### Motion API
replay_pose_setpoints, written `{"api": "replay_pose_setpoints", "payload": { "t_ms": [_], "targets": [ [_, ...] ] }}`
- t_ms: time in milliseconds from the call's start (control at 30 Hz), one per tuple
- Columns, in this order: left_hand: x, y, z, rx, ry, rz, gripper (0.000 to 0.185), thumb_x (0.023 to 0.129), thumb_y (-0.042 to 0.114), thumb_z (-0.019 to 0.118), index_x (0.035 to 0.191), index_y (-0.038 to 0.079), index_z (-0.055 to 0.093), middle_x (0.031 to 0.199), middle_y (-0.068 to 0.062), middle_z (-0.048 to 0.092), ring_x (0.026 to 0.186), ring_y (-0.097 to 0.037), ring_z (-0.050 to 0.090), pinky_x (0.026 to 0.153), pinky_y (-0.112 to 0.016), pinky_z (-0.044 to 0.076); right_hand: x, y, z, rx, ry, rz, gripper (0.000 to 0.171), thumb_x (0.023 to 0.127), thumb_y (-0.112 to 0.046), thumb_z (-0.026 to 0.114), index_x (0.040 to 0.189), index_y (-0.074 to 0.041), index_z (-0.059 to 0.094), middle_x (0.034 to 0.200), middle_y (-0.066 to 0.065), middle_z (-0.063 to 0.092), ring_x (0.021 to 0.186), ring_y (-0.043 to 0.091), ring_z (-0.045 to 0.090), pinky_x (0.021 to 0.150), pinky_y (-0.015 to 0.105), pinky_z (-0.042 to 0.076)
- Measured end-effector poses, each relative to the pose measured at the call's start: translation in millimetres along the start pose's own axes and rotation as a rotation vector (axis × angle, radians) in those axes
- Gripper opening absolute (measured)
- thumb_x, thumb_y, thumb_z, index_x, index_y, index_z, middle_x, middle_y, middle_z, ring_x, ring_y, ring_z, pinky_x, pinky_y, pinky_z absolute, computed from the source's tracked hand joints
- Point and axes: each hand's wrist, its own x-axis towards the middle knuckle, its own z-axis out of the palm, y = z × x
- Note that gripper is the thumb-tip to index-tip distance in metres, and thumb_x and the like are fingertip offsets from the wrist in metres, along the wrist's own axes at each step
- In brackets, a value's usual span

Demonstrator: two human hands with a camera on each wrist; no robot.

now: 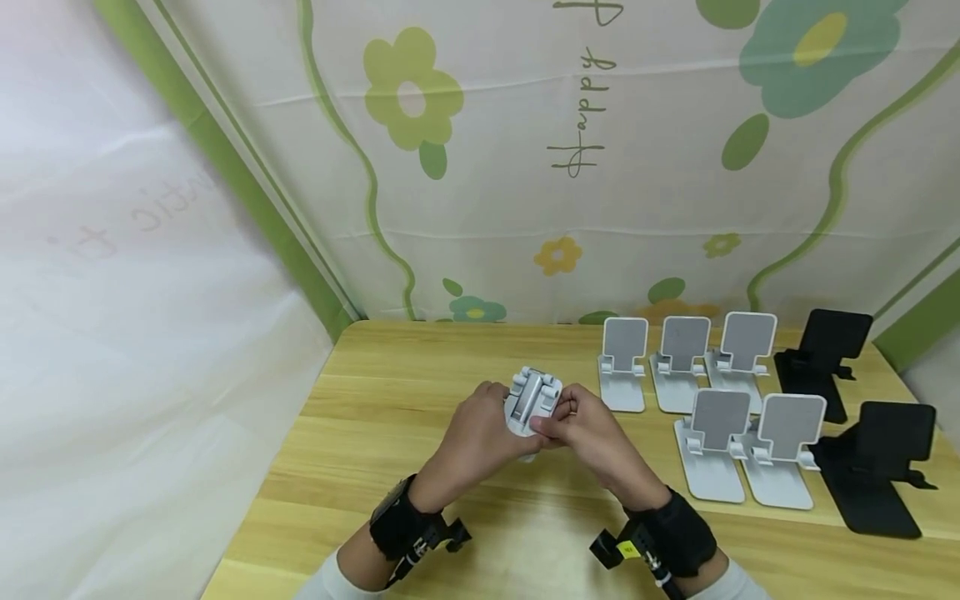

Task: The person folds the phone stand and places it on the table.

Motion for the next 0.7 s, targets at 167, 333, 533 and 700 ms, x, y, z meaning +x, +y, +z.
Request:
{"api": "replay_pose_setpoints", "payload": {
  "t_ms": [167,333,533,700],
  "targets": [
    [3.8,-12.1,-4.4,-0.067,0.003,-0.027,0.072,0.072,0.052,0.09,0.111,-0.002,0.064,0.09,-0.005,0.058,0.067,-0.011,0.05,0.052,-0.02,0.042,-1,1,0,-0.083,0.018,-0.026,0.043,0.099,-0.013,0.067,0.128,0.009,0.043,0.108,0.016,0.06,0.091,0.02,0.068,0.081,0.032,0.062],
    [15.9,-48.1,-17.5,-0.076,0.051,-0.14,0.06,0.071,0.038,0.091,0.107,-0.001,0.065,0.092,-0.008,0.061,0.071,-0.016,0.055,0.054,-0.026,0.048,-9,4,-20,-0.486,0.173,-0.166,0.033,0.099,-0.02,0.07,0.123,-0.001,0.059,0.111,0.013,0.068,0.095,0.025,0.069,0.077,0.031,0.058],
    [36.2,-119.1,-39.0,-0.024,0.187,-0.302,0.054,0.073,0.034,0.09,0.103,-0.003,0.066,0.092,-0.013,0.062,0.074,-0.024,0.059,0.055,-0.032,0.049,-23,10,-64,-0.933,0.454,-0.415,0.025,0.087,-0.007,0.079,0.11,0.001,0.07,0.105,0.022,0.069,0.095,0.04,0.064,0.08,0.053,0.051],
    [45.7,-177.6,-53.2,0.048,0.268,-0.399,0.045,0.075,0.033,0.086,0.09,-0.004,0.066,0.088,-0.018,0.065,0.069,-0.027,0.062,0.05,-0.034,0.048,-29,19,-103,-1.189,0.602,-0.534,0.039,0.073,0.002,0.086,0.107,0.009,0.069,0.103,0.031,0.066,0.097,0.051,0.056,0.082,0.062,0.045]
  ]
}}
